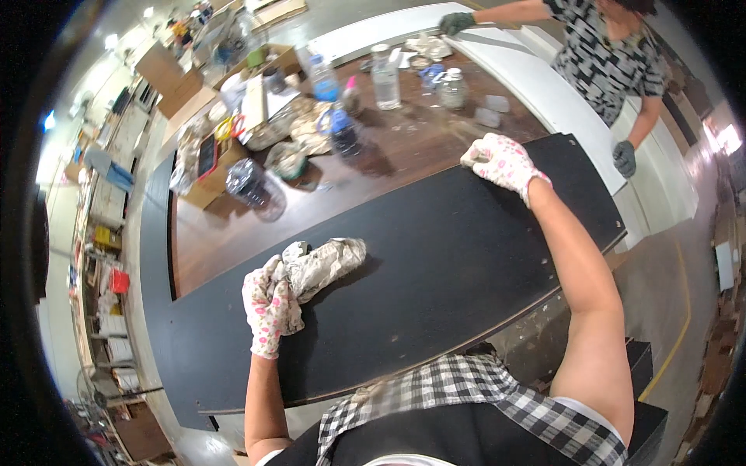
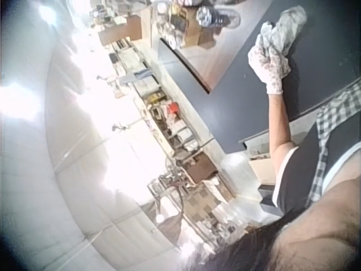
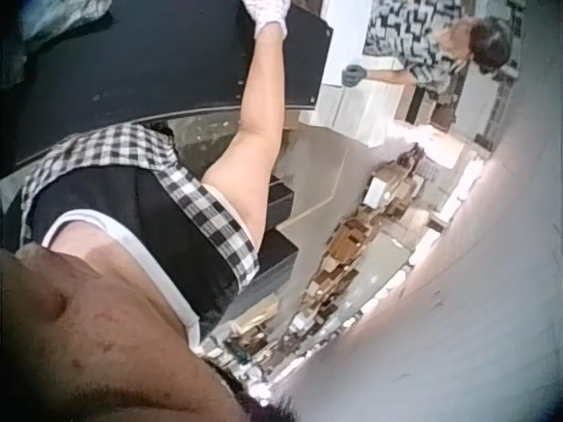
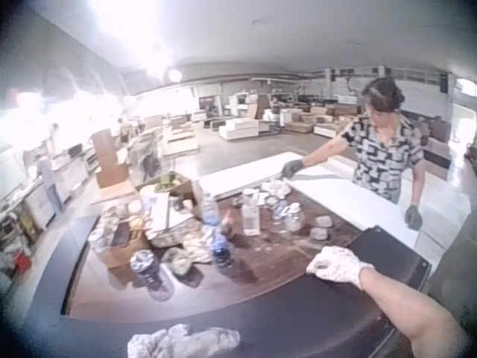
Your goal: The person wipes the surface and edges of dark wooden panels using a cloth and a small block, turning the panels over to clean multiple sides.
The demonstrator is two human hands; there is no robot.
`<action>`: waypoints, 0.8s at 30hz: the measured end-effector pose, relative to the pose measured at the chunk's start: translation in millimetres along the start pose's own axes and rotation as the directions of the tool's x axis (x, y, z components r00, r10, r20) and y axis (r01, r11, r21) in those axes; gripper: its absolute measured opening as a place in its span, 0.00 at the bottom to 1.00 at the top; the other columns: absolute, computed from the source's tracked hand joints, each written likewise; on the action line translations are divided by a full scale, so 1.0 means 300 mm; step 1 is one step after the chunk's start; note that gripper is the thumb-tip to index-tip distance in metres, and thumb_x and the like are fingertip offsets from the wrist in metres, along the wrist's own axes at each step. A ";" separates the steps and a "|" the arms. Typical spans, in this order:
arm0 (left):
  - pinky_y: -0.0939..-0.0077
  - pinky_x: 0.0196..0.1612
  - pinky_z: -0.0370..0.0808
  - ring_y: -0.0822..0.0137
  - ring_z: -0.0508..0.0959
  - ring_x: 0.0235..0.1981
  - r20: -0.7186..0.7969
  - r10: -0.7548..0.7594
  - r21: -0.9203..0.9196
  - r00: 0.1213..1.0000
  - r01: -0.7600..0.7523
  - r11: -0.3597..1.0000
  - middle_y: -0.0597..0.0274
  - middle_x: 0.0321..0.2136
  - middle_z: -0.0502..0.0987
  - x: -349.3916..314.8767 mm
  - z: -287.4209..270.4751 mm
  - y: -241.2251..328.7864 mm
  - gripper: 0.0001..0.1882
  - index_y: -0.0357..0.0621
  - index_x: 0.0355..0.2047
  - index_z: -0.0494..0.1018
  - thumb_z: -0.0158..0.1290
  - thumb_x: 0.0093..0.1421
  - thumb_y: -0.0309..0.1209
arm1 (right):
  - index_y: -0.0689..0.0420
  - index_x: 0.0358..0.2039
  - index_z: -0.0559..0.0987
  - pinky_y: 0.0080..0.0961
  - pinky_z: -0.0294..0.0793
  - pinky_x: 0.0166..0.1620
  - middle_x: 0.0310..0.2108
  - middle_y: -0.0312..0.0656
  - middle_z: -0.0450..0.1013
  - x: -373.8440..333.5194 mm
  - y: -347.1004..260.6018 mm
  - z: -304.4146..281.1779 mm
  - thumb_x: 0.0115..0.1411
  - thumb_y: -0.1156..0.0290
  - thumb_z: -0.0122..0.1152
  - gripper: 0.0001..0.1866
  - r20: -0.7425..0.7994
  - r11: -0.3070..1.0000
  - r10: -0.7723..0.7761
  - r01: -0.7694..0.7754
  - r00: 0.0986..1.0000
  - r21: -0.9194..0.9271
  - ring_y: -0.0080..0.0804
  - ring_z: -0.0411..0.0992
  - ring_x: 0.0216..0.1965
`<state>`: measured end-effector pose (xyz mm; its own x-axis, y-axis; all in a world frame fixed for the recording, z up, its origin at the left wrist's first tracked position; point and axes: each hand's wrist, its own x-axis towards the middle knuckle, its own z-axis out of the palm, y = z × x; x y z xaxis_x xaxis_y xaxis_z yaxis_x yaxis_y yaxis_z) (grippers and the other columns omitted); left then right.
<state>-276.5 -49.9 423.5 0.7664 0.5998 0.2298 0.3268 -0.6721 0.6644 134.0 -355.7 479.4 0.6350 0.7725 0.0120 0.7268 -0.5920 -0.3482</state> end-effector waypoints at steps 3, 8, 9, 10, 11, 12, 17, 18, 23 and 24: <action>0.63 0.56 0.70 0.55 0.75 0.48 -0.030 0.201 -0.017 0.979 -0.202 0.979 0.60 0.46 0.79 0.168 0.219 0.100 0.18 0.49 0.46 0.81 0.57 0.53 0.30 | 0.47 0.35 0.83 0.38 0.73 0.49 0.38 0.43 0.77 0.075 0.329 -0.095 0.53 0.64 0.65 0.08 -0.019 0.997 0.073 -0.074 0.997 -0.019 0.43 0.74 0.46; 0.61 0.56 0.70 0.52 0.75 0.49 0.107 0.170 -0.135 0.980 -0.155 0.979 0.56 0.45 0.80 0.294 0.478 0.342 0.16 0.45 0.45 0.80 0.57 0.57 0.32 | 0.52 0.38 0.84 0.31 0.75 0.47 0.38 0.42 0.82 0.085 0.768 -0.283 0.50 0.73 0.66 0.12 0.030 0.943 0.330 -0.331 0.943 0.038 0.34 0.78 0.44; 0.60 0.56 0.70 0.52 0.76 0.48 0.118 0.192 -0.061 0.974 -0.186 0.981 0.55 0.44 0.81 0.319 0.508 0.402 0.16 0.44 0.45 0.80 0.58 0.57 0.34 | 0.52 0.39 0.84 0.32 0.76 0.47 0.37 0.43 0.81 0.078 0.813 -0.320 0.51 0.72 0.66 0.13 0.015 0.938 0.346 -0.346 0.938 0.001 0.37 0.79 0.43; 0.59 0.55 0.70 0.51 0.76 0.47 0.129 0.215 0.013 0.968 -0.218 0.976 0.54 0.43 0.81 0.341 0.528 0.461 0.16 0.43 0.45 0.80 0.58 0.58 0.36 | 0.53 0.39 0.83 0.33 0.75 0.48 0.38 0.43 0.81 0.079 0.874 -0.339 0.51 0.71 0.66 0.13 -0.017 0.934 0.356 -0.356 0.935 -0.042 0.39 0.78 0.43; 0.59 0.55 0.70 0.51 0.76 0.47 0.139 0.210 0.035 0.968 -0.217 0.976 0.54 0.43 0.81 0.357 0.547 0.498 0.17 0.43 0.45 0.80 0.59 0.57 0.36 | 0.53 0.40 0.83 0.34 0.75 0.49 0.38 0.44 0.80 0.077 0.910 -0.361 0.50 0.71 0.67 0.14 -0.052 0.927 0.362 -0.365 0.931 -0.085 0.40 0.78 0.44; 0.59 0.54 0.71 0.51 0.77 0.46 0.149 0.206 0.056 0.967 -0.217 0.975 0.54 0.42 0.81 0.372 0.569 0.528 0.17 0.42 0.45 0.80 0.59 0.57 0.37 | 0.54 0.40 0.82 0.35 0.74 0.49 0.39 0.44 0.80 0.060 0.944 -0.381 0.50 0.71 0.67 0.15 -0.088 0.917 0.369 -0.378 0.925 -0.128 0.42 0.77 0.44; 0.61 0.52 0.72 0.51 0.77 0.45 0.247 0.097 -0.022 0.964 -0.095 0.995 0.51 0.41 0.81 0.451 0.663 0.615 0.18 0.43 0.44 0.81 0.60 0.56 0.39 | 0.55 0.40 0.83 0.34 0.74 0.45 0.37 0.49 0.80 -0.104 0.992 -0.371 0.58 0.57 0.64 0.16 -0.509 0.932 0.353 -0.251 0.785 0.260 0.43 0.78 0.38; 0.61 0.50 0.73 0.51 0.78 0.44 0.269 0.075 -0.033 0.960 -0.068 0.997 0.51 0.39 0.80 0.459 0.682 0.607 0.17 0.44 0.42 0.81 0.60 0.57 0.39 | 0.59 0.39 0.82 0.32 0.73 0.42 0.33 0.48 0.79 -0.151 0.849 -0.380 0.59 0.52 0.65 0.21 -0.517 0.903 0.410 -0.254 0.752 0.346 0.38 0.76 0.34; 0.58 0.46 0.75 0.50 0.77 0.39 0.350 0.528 0.024 0.774 -0.571 0.820 0.54 0.37 0.79 0.571 0.871 0.932 0.12 0.48 0.36 0.78 0.55 0.54 0.38 | 0.56 0.47 0.80 0.22 0.76 0.46 0.43 0.40 0.80 -0.550 0.651 -0.235 0.61 0.77 0.62 0.13 -0.467 0.726 0.525 -0.088 0.712 0.682 0.25 0.76 0.43; 0.58 0.46 0.75 0.51 0.77 0.40 0.414 0.475 0.089 0.776 -0.554 0.828 0.56 0.38 0.78 0.612 0.961 0.957 0.12 0.49 0.36 0.77 0.56 0.53 0.38 | 0.57 0.48 0.80 0.21 0.75 0.49 0.47 0.40 0.79 -0.608 0.615 -0.192 0.59 0.81 0.62 0.16 -0.336 0.458 0.645 0.005 0.686 0.889 0.23 0.76 0.46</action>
<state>117.4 -257.9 451.6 0.9793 -0.0334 0.1997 -0.1050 -0.9271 0.3597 167.3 -619.2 466.9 0.9926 0.0710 0.0985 0.1031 -0.0632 -0.9927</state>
